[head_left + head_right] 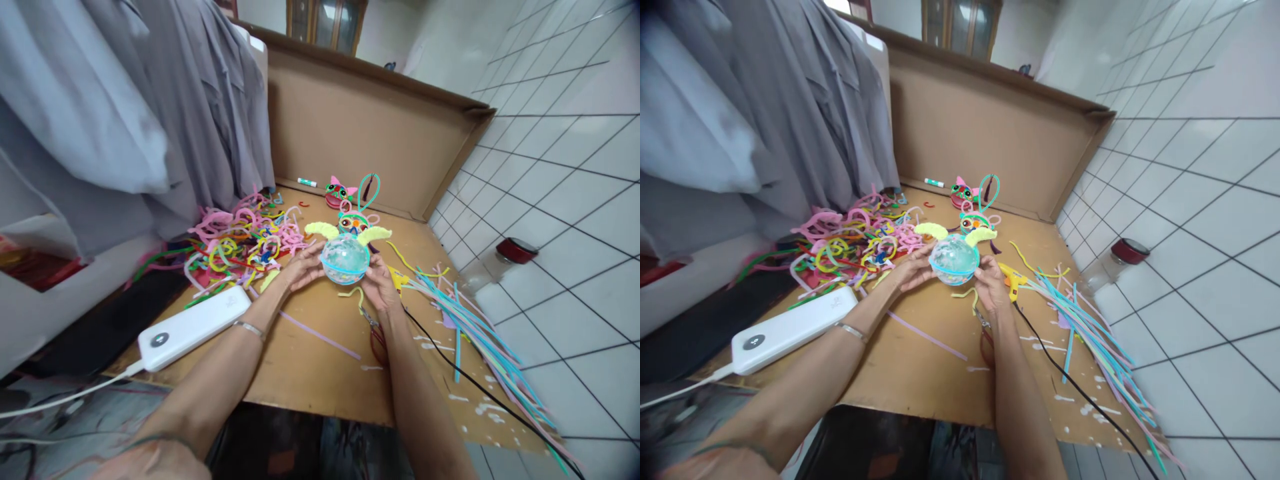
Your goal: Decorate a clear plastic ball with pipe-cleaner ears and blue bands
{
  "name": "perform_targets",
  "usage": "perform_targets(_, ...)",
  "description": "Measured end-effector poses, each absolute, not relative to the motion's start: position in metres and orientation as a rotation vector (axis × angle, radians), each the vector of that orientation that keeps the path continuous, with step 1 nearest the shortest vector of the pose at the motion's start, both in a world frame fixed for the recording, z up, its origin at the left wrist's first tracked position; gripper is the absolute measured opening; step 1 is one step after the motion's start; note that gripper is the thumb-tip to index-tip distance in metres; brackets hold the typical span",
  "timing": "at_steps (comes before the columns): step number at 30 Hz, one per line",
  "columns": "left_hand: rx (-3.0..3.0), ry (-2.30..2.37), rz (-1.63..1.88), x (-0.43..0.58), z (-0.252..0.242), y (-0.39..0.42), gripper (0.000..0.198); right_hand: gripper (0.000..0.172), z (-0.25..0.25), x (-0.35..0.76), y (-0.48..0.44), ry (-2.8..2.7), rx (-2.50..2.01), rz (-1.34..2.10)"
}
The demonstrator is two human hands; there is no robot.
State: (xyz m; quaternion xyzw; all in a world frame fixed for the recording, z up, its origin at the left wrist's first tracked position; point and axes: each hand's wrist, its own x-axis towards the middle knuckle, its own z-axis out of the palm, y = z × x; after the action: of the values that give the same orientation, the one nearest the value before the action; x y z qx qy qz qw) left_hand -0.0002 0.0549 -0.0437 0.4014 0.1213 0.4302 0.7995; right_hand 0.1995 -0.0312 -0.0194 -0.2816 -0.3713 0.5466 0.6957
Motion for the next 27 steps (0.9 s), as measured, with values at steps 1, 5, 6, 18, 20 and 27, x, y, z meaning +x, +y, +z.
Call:
perform_targets(1,0.862,0.257,0.923,-0.0003,-0.0440,0.0552,0.051,0.037,-0.0198,0.1994,-0.0308,-0.822,-0.630,1.216)
perform_targets(5,0.878,0.253,0.913,-0.0014,-0.0452,0.0564,0.052,0.035,-0.0205,0.1984,-0.0301,-0.819,-0.632,1.205)
perform_targets(6,0.886,0.256,0.911,-0.0017,-0.0453,0.0567,0.053,0.033,-0.0205,0.1980,-0.0301,-0.817,-0.632,1.201)
perform_targets(18,0.884,0.315,0.869,-0.0022,-0.0416,0.0557,0.051,0.028,-0.0252,0.1957,-0.0280,-0.731,-0.658,1.170)
perform_targets(20,0.876,0.318,0.864,-0.0021,-0.0428,0.0561,0.052,0.028,-0.0255,0.1953,-0.0273,-0.720,-0.675,1.156)
perform_targets(27,0.899,0.313,0.841,-0.0024,-0.0471,0.0581,0.055,0.030,-0.0272,0.1897,-0.0245,-0.738,-0.733,1.022)
